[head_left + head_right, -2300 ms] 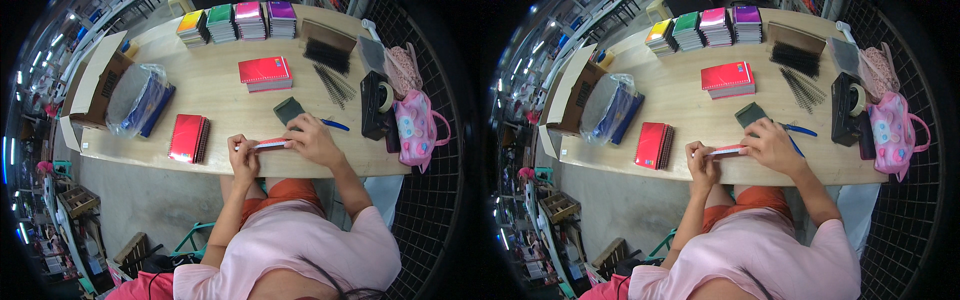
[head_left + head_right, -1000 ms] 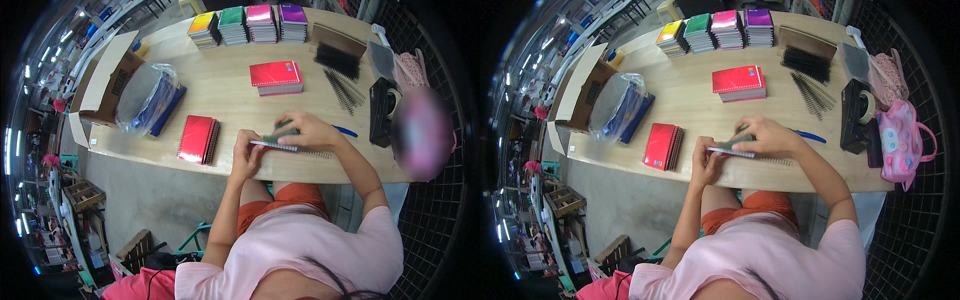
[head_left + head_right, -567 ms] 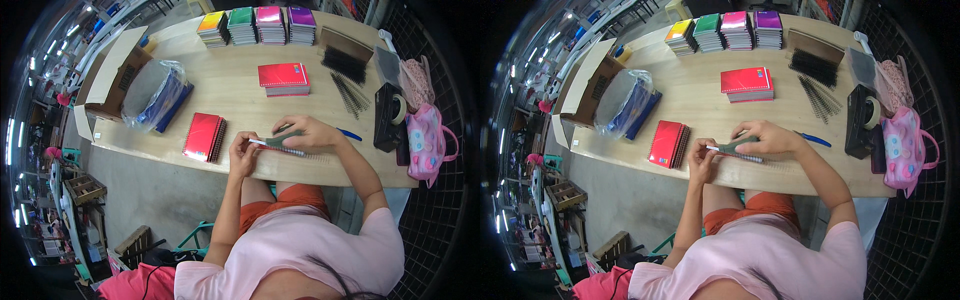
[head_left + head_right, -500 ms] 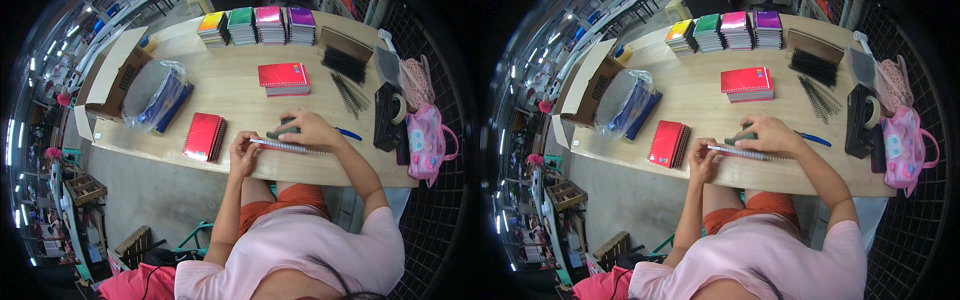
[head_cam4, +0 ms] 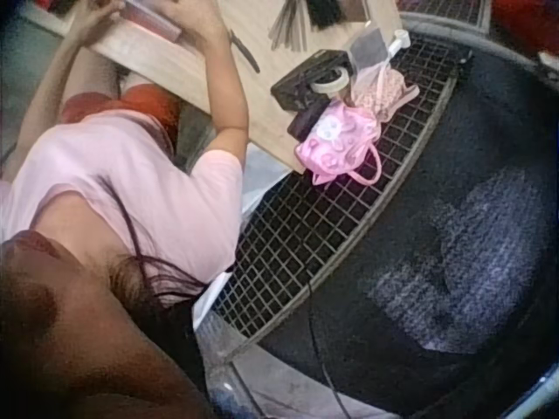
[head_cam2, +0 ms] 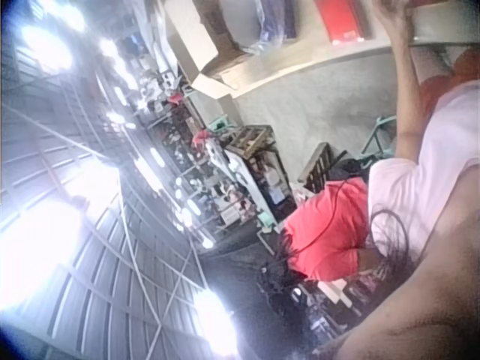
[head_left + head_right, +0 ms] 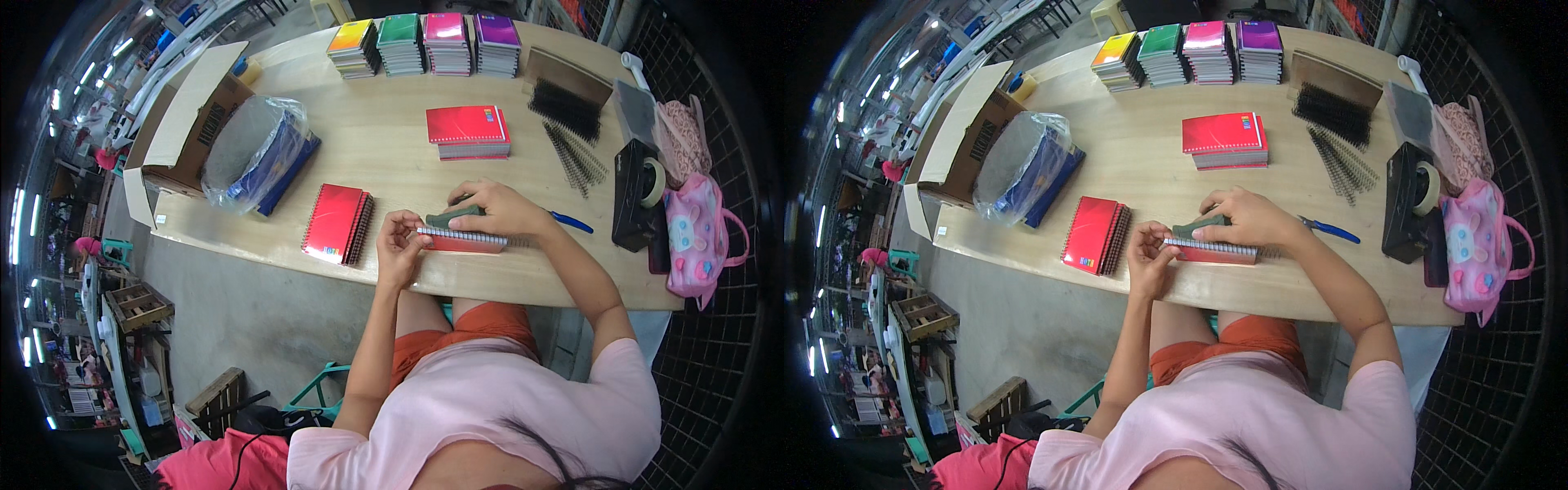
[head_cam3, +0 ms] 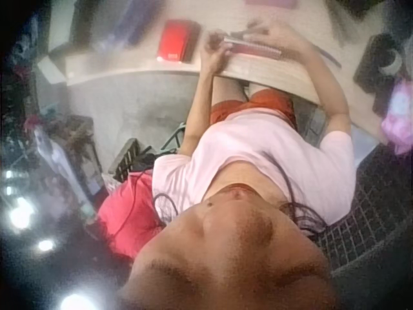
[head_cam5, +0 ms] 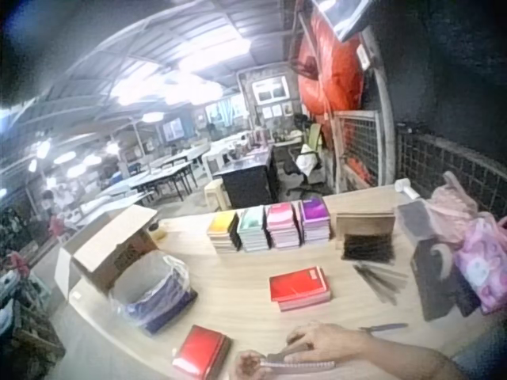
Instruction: The person assembles a notebook by inserting a spiral binding through the pre-punched holes of the covers and pages by hand and using shears to trim the binding.
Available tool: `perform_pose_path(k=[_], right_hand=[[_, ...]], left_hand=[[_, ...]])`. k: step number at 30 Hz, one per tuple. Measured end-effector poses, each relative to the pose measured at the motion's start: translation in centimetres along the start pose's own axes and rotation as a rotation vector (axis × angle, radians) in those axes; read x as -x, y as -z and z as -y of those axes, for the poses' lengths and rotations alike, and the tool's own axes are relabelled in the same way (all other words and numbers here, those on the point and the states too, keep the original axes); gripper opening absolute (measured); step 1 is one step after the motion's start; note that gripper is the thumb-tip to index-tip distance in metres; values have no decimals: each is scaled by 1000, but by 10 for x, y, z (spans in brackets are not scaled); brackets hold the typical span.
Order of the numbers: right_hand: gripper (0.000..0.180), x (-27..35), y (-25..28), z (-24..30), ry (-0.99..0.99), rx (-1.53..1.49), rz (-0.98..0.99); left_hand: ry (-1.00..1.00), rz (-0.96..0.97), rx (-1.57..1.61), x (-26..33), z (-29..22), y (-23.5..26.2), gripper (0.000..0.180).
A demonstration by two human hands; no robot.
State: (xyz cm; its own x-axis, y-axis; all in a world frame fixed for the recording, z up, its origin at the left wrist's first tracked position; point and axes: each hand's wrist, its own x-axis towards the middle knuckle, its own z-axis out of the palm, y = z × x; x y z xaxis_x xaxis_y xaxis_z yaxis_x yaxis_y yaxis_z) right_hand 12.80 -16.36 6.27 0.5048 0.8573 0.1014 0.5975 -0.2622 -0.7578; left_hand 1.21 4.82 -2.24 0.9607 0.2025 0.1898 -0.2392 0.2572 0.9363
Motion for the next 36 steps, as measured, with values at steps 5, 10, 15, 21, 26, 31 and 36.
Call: perform_pose_path(k=[5, 10, 15, 21, 26, 31, 36], right_hand=[[40, -3, 5, 12, 5, -237, -36], [37, -2, 13, 7, 79, -250, -75], [37, -8, 10, 9, -21, -403, 78], [37, 1, 23, -9, 4, -185, -74], [37, 17, 58, -22, -101, 459, -654], [39, -17, 54, -30, -64, 579, -557], [43, -35, 66, -62, -103, 587, -605]], left_hand=[[2, -25, -39, 0, 1, 1, 45], [-11, -23, 4, 0, 2, 2, 46], [24, -37, 29, -1, -2, -4, 49], [-10, -15, 45, 1, 3, 4, 55], [17, -59, 226, 5, -8, -9, 59], [89, -197, 225, 9, -15, -23, 60], [118, -234, 199, 9, -28, -39, 61]])
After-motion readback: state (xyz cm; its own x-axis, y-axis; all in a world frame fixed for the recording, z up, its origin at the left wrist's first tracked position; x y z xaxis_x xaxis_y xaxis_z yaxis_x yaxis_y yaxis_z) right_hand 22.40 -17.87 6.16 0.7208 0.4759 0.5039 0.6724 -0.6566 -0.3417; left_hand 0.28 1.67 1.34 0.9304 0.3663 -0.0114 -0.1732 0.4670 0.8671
